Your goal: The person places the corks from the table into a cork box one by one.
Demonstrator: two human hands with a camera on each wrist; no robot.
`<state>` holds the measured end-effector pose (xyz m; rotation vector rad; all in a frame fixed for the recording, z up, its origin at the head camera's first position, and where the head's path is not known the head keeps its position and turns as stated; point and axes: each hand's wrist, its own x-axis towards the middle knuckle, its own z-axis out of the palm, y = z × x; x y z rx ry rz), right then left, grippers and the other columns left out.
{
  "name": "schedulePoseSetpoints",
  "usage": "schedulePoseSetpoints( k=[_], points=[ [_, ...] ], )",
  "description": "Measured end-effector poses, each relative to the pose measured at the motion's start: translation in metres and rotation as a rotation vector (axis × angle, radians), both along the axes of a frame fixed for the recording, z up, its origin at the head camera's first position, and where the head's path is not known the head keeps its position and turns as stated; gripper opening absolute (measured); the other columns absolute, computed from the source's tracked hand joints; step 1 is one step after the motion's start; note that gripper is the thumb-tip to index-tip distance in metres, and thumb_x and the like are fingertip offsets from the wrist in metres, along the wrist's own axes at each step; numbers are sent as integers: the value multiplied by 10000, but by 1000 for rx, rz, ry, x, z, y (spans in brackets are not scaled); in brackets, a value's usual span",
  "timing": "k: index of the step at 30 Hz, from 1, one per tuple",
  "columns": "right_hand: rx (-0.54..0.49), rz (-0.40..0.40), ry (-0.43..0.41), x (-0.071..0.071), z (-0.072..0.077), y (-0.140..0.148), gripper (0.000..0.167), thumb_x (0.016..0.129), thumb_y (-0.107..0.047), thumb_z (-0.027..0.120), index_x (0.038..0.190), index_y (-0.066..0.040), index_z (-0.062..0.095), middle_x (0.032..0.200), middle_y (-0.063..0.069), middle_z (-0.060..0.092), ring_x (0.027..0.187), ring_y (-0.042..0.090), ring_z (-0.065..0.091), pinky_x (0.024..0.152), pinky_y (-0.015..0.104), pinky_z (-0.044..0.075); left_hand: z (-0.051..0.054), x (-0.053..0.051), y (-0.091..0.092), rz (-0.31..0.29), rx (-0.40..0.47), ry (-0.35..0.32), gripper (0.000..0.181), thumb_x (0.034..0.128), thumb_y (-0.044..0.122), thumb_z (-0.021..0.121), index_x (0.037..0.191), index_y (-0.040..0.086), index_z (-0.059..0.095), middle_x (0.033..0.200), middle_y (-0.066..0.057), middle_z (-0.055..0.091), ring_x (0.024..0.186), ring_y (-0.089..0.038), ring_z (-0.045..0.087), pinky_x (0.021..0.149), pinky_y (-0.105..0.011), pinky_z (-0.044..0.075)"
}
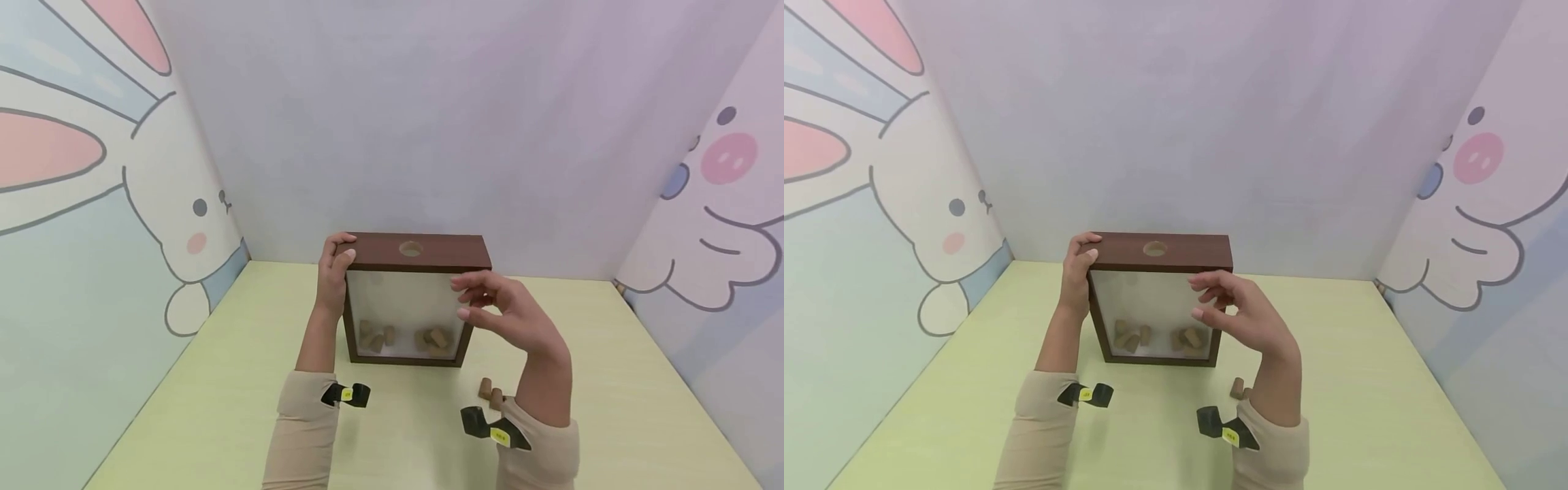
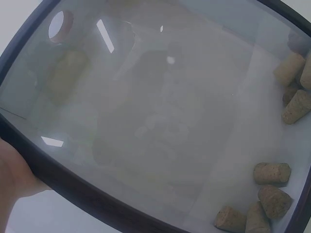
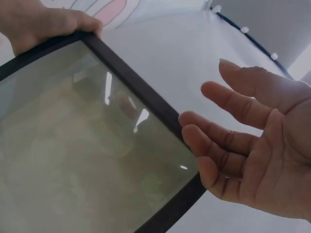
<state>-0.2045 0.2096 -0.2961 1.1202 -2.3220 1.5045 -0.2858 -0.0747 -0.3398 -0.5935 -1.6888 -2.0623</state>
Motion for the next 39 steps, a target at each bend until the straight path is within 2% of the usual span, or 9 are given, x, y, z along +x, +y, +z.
schedulePoseSetpoints(
  k=[7, 12, 17, 24, 28, 35, 39],
  points=[
    [15, 32, -43, 0, -26, 9, 400, 802, 46, 673, 1185, 41, 562, 1120, 77, 599, 904, 200, 576, 760, 290, 466, 1, -2, 0, -5, 1, 11, 276, 862, 227, 473, 1103, 95, 490, 1183, -27, 441, 1045, -172, 407, 893, -324, 271],
    [40, 30, -106, 2, -43, 17, 414, 810, 7, 683, 1199, 52, 549, 1132, 123, 591, 933, 242, 569, 781, 315, 455, 0, 0, 0, -5, -1, 2, 275, 858, 227, 478, 1103, 104, 494, 1190, -29, 438, 1056, -178, 398, 893, -330, 268],
    [74, 14, -177, 6, -59, 26, 406, 819, -39, 690, 1203, 3, 565, 1136, 87, 593, 978, 254, 554, 806, 322, 450, -1, 2, -2, 4, -11, -7, 278, 857, 222, 472, 1104, 97, 499, 1224, -34, 424, 1121, -172, 361, 922, -345, 237],
    [112, -29, -226, 10, -74, 38, 380, 826, -102, 697, 1189, -70, 591, 1145, 36, 598, 971, 204, 567, 808, 341, 453, -2, 0, -3, -11, -7, 3, 289, 861, 229, 474, 1113, 88, 493, 1201, -49, 430, 1072, -198, 385, 902, -349, 263],
    [141, -56, -264, 11, -81, 45, 369, 826, -124, 699, 1180, -99, 598, 1147, 37, 596, 983, 205, 570, 812, 356, 456, -2, 0, -2, -8, -16, 1, 297, 864, 225, 467, 1119, 74, 486, 1218, -34, 423, 1102, -183, 372, 915, -344, 251],
    [127, -53, -405, 14, -94, 57, 399, 822, -127, 703, 1191, -42, 579, 1168, 159, 548, 1001, 289, 563, 781, 332, 480, 0, 1, -2, 2, -21, -3, 325, 859, 238, 469, 1129, 57, 484, 1221, -37, 426, 1085, -184, 380, 904, -342, 258],
    [117, -66, -449, 14, -104, 64, 409, 823, -125, 701, 1199, -32, 570, 1177, 184, 534, 1015, 321, 552, 774, 336, 487, 0, 1, -2, -3, -20, -5, 318, 862, 229, 468, 1128, 55, 482, 1217, -36, 427, 1087, -179, 381, 906, -333, 256]
  ],
)
